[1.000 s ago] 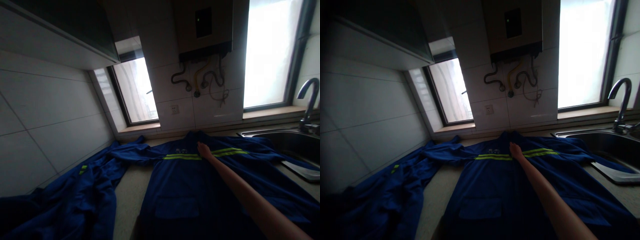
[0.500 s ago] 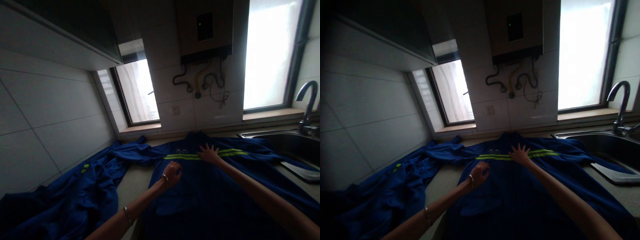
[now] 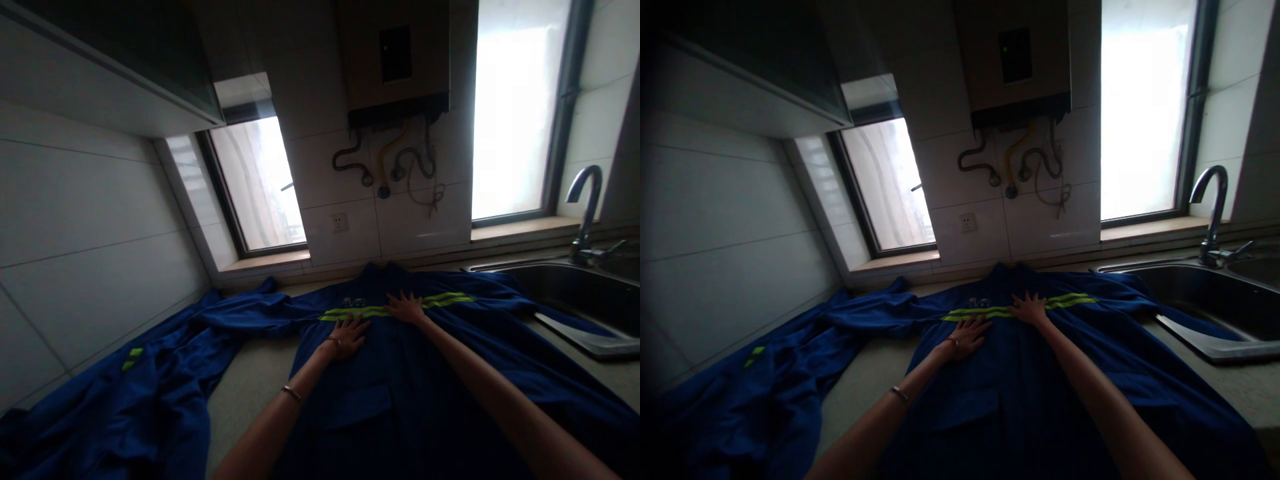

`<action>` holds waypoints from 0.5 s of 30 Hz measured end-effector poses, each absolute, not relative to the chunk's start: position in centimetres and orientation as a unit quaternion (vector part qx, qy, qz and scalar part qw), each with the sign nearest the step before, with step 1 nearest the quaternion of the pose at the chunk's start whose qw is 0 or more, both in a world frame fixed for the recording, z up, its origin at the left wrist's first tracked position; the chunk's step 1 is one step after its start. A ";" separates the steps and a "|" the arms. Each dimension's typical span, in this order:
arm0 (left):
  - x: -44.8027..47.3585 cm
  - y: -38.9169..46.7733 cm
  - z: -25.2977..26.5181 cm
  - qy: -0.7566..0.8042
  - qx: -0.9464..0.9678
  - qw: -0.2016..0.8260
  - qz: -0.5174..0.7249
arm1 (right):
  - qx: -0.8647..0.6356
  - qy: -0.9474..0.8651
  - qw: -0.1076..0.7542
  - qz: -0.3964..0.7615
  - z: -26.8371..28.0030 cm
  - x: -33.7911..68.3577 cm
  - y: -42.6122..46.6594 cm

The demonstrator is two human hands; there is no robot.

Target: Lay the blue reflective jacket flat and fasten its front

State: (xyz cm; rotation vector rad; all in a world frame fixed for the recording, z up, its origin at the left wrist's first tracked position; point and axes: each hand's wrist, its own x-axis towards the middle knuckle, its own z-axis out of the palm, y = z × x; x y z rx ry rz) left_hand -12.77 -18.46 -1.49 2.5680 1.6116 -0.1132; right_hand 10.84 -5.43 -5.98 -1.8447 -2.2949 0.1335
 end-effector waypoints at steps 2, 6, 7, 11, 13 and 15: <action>-12.8 -18.0 -1.6 0.534 0.843 0.054 -0.034 | -0.626 -0.773 0.096 0.039 -6.2 10.7 -5.0; -12.9 -18.2 -2.0 0.536 0.842 0.053 -0.029 | -0.620 -0.778 0.105 0.022 -7.1 10.7 -5.0; -12.9 -18.5 -2.0 0.535 0.843 0.053 -0.026 | -0.617 -0.779 0.106 0.023 -7.1 10.7 -5.0; -13.0 -19.5 -2.0 0.533 0.844 0.053 -0.023 | -0.635 -0.759 0.111 0.093 -5.5 10.9 -3.3; -13.0 -19.8 -2.0 0.534 0.843 0.052 -0.022 | -0.645 -0.742 0.144 0.113 -3.9 10.8 -1.3; -13.1 -19.9 -2.0 0.535 0.843 0.056 -0.016 | -0.643 -0.736 0.180 0.107 -2.6 10.6 1.1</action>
